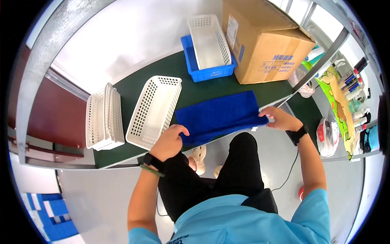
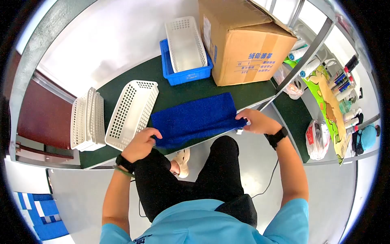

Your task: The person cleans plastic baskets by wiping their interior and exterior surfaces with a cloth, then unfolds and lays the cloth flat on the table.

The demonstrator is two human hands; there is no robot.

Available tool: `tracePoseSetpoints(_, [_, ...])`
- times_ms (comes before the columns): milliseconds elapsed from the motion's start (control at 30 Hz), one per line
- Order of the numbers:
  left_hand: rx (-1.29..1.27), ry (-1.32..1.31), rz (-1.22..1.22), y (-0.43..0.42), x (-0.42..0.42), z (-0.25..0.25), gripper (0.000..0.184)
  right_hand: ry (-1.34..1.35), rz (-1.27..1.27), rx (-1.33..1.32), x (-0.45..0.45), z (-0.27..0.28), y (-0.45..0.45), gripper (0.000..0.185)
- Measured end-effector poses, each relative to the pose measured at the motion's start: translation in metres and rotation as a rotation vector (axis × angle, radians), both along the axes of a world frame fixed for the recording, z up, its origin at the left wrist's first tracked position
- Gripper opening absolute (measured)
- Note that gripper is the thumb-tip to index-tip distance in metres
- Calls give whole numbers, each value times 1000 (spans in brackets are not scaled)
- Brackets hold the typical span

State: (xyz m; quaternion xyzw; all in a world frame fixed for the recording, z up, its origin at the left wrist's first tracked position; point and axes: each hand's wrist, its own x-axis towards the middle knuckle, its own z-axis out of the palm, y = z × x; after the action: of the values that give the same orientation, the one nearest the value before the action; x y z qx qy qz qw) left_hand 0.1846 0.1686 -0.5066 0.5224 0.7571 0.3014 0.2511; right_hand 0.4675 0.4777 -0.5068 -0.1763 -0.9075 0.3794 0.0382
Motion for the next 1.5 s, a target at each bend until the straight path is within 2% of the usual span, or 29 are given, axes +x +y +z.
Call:
tracePoseSetpoints(67, [-64, 90, -23, 7, 0, -8, 28, -65, 62, 37, -6, -11, 6, 34])
tracePoseSetpoints(133, [-28, 286, 189, 23, 3, -13, 31, -24, 93, 93, -27, -18, 21, 36])
tracePoseSetpoints(200, [1, 297, 241, 40, 4, -16, 30, 171, -41, 268, -53, -18, 19, 33])
tracePoseSetpoints(267, [91, 408, 348, 51, 3, -35, 36, 185, -55, 300, -71, -20, 4, 31])
tracePoseSetpoints(333, [26, 406, 332, 53, -4, -43, 40, 207, -66, 338, -77, -25, 4, 31])
tracePoseSetpoints(400, [-61, 298, 353, 51, -7, -47, 37, 28, -144, 421, -78, -35, 3, 36])
tracePoseSetpoints(433, [-41, 292, 361, 48, -6, -46, 29, 60, -201, 365, -77, -36, 1, 29])
tracePoseSetpoints(467, [-42, 293, 367, 46, -6, -44, 29, 62, -196, 364, -75, -36, 1, 29])
tracePoseSetpoints(533, [63, 298, 365, 43, -3, -36, 22, -12, -241, 369, -69, -28, 2, 18])
tracePoseSetpoints(567, [64, 298, 365, 44, -1, -29, 22, 61, -265, 361, -66, -21, 2, 11])
tracePoseSetpoints(600, [166, 294, 394, 47, 3, -22, 21, 61, -265, 362, -64, -11, 3, 11])
tracePoseSetpoints(667, [269, 283, 420, 51, 9, 0, 20, 320, -325, 374, -59, 11, 6, 13])
tracePoseSetpoints(733, [500, 354, 441, 57, 13, 25, 20, 461, -421, 295, -54, 46, -5, 11])
tracePoseSetpoints(767, [559, 328, 453, 58, 16, 40, 21, 395, -546, 137, -52, 70, -18, 12])
tracePoseSetpoints(800, [619, 304, 466, 59, 20, 53, 23, 439, -584, 68, -48, 83, -25, 15])
tracePoseSetpoints(867, [672, 309, 463, 59, 26, 65, 26, 693, -498, 280, -38, 85, -24, 17])
tracePoseSetpoints(900, [735, 358, 485, 59, 29, 67, 25, 742, -498, 305, -35, 86, -29, 22])
tracePoseSetpoints(933, [796, 407, 506, 58, 32, 66, 23, 737, -499, 305, -31, 80, -33, 22])
tracePoseSetpoints(1000, [763, 368, 494, 49, 35, 52, 24, 729, -495, 546, -21, 62, -41, 27])
tracePoseSetpoints(1167, [349, 206, 362, 9, 43, -9, 25, 494, -427, 280, 12, 1, -78, 26])
tracePoseSetpoints(1200, [344, 205, 362, 3, 45, -14, 25, 473, -403, 200, 15, -6, -82, 25])
tracePoseSetpoints(1267, [258, 147, 354, -6, 45, -19, 24, 430, -387, 199, 16, 2, -83, 22])
tracePoseSetpoints(1333, [312, 174, 337, -5, 40, -13, 22, 384, -373, 203, 15, 16, -82, 18])
tracePoseSetpoints(1400, [337, 61, 375, 6, 34, -1, 20, 328, -588, -86, 4, 31, -73, 12])
tracePoseSetpoints(1500, [431, 119, 416, 33, 23, 19, 20, 409, -559, -79, -17, 47, -45, 14])
